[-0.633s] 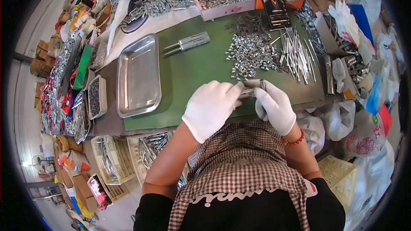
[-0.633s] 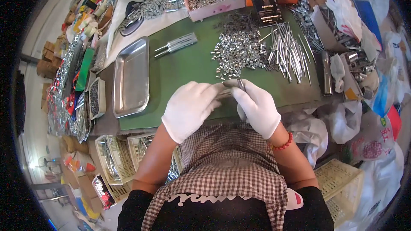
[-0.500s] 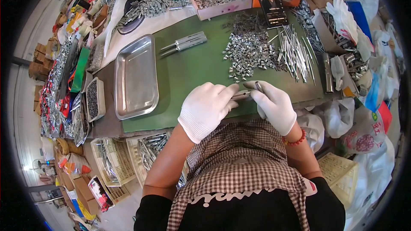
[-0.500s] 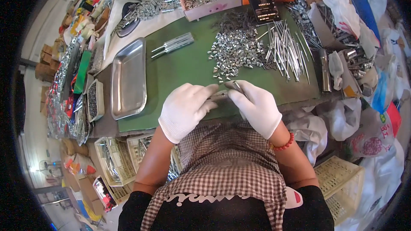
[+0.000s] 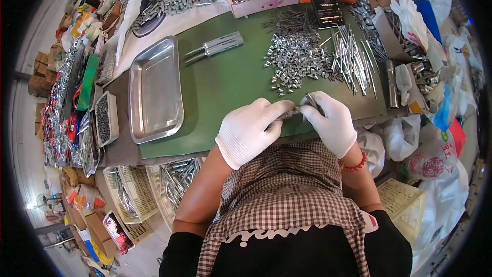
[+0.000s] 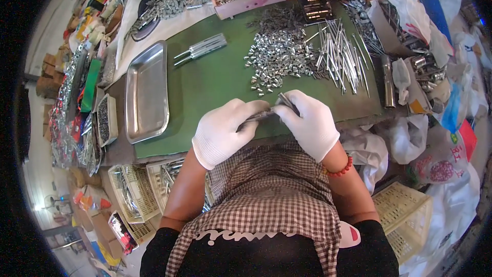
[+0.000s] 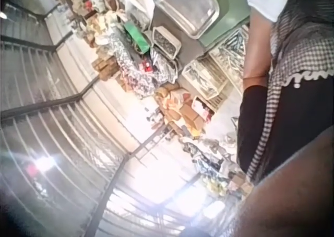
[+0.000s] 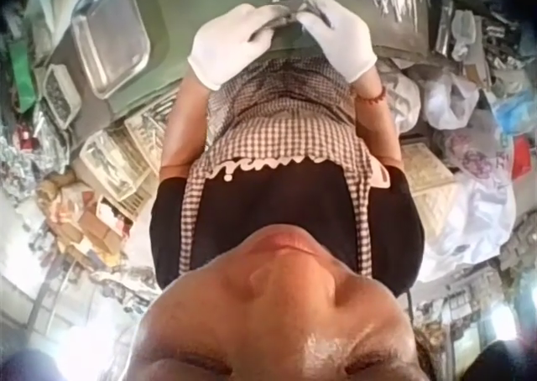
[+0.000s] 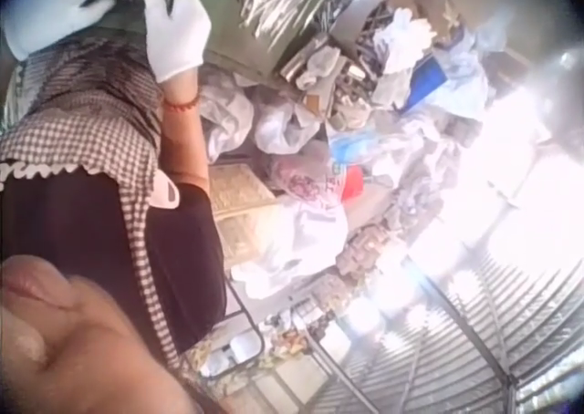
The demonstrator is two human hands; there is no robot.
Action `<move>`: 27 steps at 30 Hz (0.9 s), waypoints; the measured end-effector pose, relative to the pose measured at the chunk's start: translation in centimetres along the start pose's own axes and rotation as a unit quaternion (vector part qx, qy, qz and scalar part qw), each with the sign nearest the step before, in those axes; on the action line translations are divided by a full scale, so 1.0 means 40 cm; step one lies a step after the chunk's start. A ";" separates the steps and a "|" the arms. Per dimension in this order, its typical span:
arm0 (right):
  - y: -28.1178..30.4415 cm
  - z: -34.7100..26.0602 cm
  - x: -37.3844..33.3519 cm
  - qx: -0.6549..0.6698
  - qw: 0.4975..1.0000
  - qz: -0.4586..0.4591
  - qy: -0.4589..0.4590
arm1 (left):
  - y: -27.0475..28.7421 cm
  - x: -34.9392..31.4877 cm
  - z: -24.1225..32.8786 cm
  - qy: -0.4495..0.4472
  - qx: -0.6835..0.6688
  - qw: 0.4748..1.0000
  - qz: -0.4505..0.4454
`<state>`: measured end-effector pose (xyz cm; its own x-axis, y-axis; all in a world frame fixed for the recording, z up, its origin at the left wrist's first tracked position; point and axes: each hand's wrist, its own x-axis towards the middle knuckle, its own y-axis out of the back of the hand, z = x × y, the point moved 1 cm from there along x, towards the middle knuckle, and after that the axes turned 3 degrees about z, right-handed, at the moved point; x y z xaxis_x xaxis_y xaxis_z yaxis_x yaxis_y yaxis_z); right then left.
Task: Manually assembling and sorting small metal industrial components at a workbench.
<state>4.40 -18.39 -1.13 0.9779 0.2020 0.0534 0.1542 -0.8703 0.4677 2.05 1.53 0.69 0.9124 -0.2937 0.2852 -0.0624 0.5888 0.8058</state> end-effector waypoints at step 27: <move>-0.017 -0.004 0.005 0.087 0.993 -0.009 -0.082 | -0.009 -0.009 -0.002 0.024 0.021 0.999 -0.006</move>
<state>4.48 -17.68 -1.30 0.9822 0.1553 -0.1053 0.1807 -0.9341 0.3079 1.77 1.48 0.26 0.9318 -0.2632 0.2500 -0.0667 0.5527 0.8307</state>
